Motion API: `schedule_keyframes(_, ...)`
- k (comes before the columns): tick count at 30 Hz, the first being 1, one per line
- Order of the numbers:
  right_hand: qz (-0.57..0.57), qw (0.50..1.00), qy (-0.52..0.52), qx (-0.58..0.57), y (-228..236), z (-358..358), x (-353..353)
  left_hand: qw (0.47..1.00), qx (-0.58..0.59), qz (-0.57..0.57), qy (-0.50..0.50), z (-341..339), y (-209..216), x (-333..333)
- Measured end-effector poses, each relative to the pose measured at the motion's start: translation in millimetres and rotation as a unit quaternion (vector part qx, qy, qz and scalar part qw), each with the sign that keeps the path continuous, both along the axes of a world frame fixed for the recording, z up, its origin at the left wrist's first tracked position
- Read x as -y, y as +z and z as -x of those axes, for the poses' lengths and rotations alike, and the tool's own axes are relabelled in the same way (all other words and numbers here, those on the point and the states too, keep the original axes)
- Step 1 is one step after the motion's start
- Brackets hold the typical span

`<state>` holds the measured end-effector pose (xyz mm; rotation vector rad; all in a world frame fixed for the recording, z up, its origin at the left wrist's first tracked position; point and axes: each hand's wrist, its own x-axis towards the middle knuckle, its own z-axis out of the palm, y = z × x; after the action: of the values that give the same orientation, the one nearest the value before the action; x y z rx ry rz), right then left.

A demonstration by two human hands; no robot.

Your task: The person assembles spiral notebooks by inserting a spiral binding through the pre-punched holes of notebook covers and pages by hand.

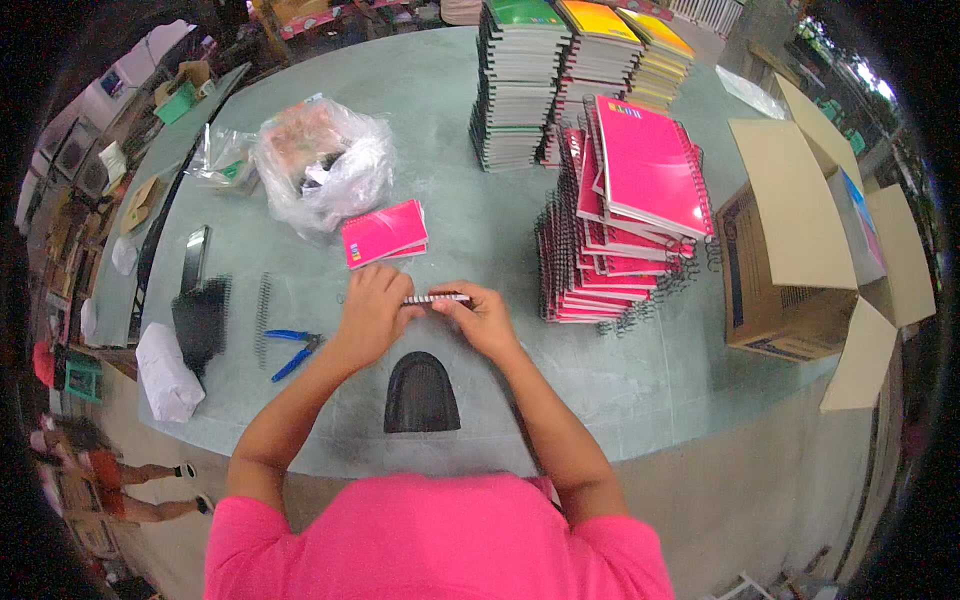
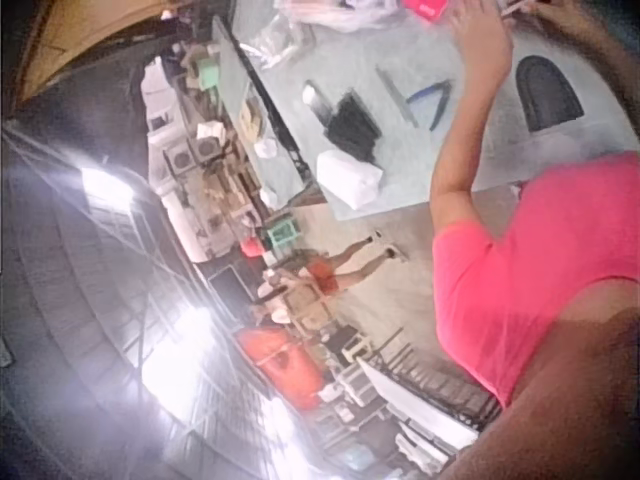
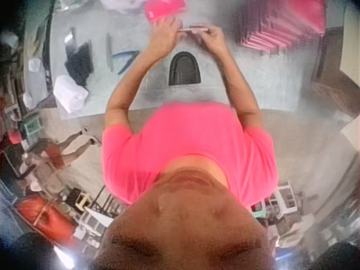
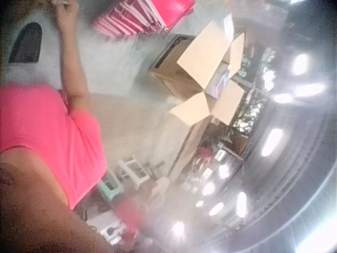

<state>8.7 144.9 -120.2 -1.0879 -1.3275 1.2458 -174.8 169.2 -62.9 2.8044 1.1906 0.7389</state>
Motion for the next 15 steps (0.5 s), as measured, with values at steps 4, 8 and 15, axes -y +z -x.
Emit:
schedule_keyframes(4,-0.014,0.993,-0.028,-0.112,-1,6,2,1.0,-0.012,0.006,0.013,-2,-10,-4)
schedule_keyframes(8,-0.015,0.994,-0.035,-0.107,-8,1,0,0.999,0.006,0.041,-0.002,-4,-2,-9)
schedule_keyframes(15,-0.048,0.991,-0.093,-0.088,-6,4,4,0.999,-0.036,0.038,-0.014,-4,0,-9)
